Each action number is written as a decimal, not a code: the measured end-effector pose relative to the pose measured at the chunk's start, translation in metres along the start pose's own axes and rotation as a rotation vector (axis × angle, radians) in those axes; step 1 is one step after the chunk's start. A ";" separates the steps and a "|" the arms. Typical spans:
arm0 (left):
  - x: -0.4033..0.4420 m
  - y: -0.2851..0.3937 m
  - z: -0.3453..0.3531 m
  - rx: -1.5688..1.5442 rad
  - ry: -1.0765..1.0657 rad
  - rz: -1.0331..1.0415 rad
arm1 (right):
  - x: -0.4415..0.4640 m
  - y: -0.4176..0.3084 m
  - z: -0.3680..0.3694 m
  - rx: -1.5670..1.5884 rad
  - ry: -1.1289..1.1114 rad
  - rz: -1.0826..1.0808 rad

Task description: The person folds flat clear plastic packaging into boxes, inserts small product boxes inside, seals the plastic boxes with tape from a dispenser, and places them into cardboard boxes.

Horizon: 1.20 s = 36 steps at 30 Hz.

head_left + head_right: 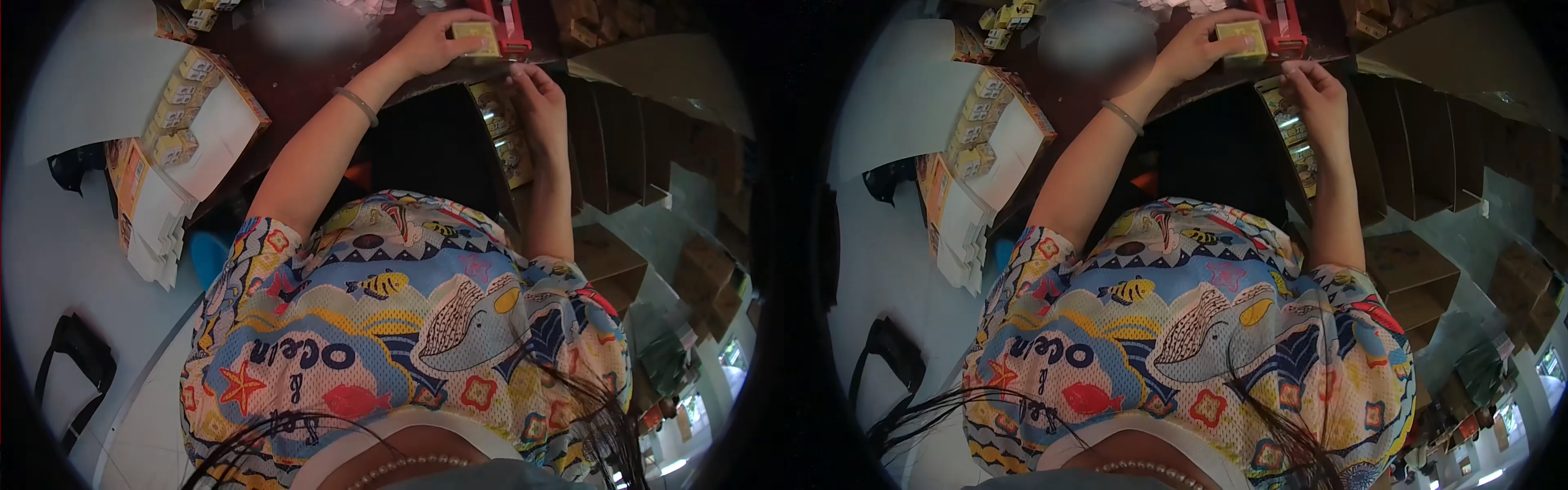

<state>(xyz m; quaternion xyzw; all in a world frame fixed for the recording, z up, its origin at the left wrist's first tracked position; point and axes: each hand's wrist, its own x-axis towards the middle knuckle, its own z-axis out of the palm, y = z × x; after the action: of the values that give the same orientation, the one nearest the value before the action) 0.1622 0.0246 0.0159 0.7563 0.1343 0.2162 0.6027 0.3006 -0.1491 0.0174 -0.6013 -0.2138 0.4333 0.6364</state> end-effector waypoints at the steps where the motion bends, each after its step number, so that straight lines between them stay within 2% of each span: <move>1: -0.005 -0.001 0.001 -0.022 0.054 -0.038 | -0.009 -0.002 0.006 0.045 -0.039 0.014; 4: -0.013 0.004 0.008 -0.141 0.193 -0.039 | -0.012 -0.010 0.021 0.107 -0.154 -0.001; 6: -0.015 0.004 0.007 -0.219 0.172 -0.090 | -0.009 -0.009 0.032 0.075 -0.210 -0.015; 11: -0.025 0.007 0.003 -0.141 0.155 -0.063 | -0.006 -0.012 0.049 -0.187 -0.081 0.022; 13: -0.026 0.008 0.004 -0.218 0.172 -0.098 | 0.003 0.004 0.045 -0.342 -0.049 -0.015; 14: -0.025 0.009 0.004 -0.250 0.192 -0.112 | 0.003 0.016 0.044 -0.476 0.000 -0.181; 15: -0.024 0.005 0.009 -0.368 0.314 -0.115 | -0.001 0.030 0.045 -0.601 0.037 -0.357; 16: -0.026 0.006 0.011 -0.630 0.429 -0.240 | -0.002 0.033 0.051 -0.710 0.066 -0.547; 18: -0.043 0.002 0.008 -1.114 0.629 -0.453 | -0.022 0.016 0.066 -0.973 -0.103 -1.006; 20: -0.081 0.015 -0.009 -1.352 0.397 -0.622 | -0.032 0.017 0.077 -0.972 -0.279 -0.993; 21: -0.101 0.024 -0.014 -1.336 0.339 -0.595 | -0.029 0.025 0.077 -0.942 -0.308 -1.038; 22: -0.121 0.034 -0.018 -1.320 0.274 -0.574 | -0.026 0.023 0.084 -0.805 -0.346 -0.939; 23: -0.141 0.052 -0.028 -1.256 0.322 -0.645 | -0.023 0.018 0.091 -0.677 -0.381 -0.833; 24: -0.164 0.053 -0.037 -0.973 0.414 -0.541 | -0.020 0.013 0.100 -0.556 -0.411 -0.719; 25: -0.186 0.052 -0.037 -0.680 0.488 -0.433 | -0.022 -0.001 0.111 -0.366 -0.409 -0.516; 26: -0.206 0.054 -0.040 -0.394 0.555 -0.336 | -0.015 -0.016 0.128 -0.373 -0.498 -0.516; 28: -0.237 0.080 -0.048 0.097 0.886 -0.322 | -0.004 -0.038 0.172 -0.511 -0.673 -0.608; 30: -0.264 0.073 -0.064 0.744 1.016 -0.224 | 0.003 -0.046 0.236 -0.557 -0.788 -0.865; 31: -0.272 0.079 -0.068 0.926 1.016 -0.256 | 0.006 -0.040 0.268 -0.588 -0.832 -0.942; 34: -0.276 0.061 -0.067 0.968 0.953 -0.453 | 0.039 0.020 0.341 -0.519 -0.986 -0.883; 36: -0.276 0.059 -0.065 0.986 0.934 -0.436 | 0.041 0.051 0.371 -0.541 -0.982 -0.990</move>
<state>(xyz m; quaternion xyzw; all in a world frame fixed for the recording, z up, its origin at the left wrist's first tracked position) -0.1132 -0.0621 0.0393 0.7250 0.6088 0.3065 0.0996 0.0129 0.0943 0.0278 -0.3077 -0.8183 0.2469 0.4181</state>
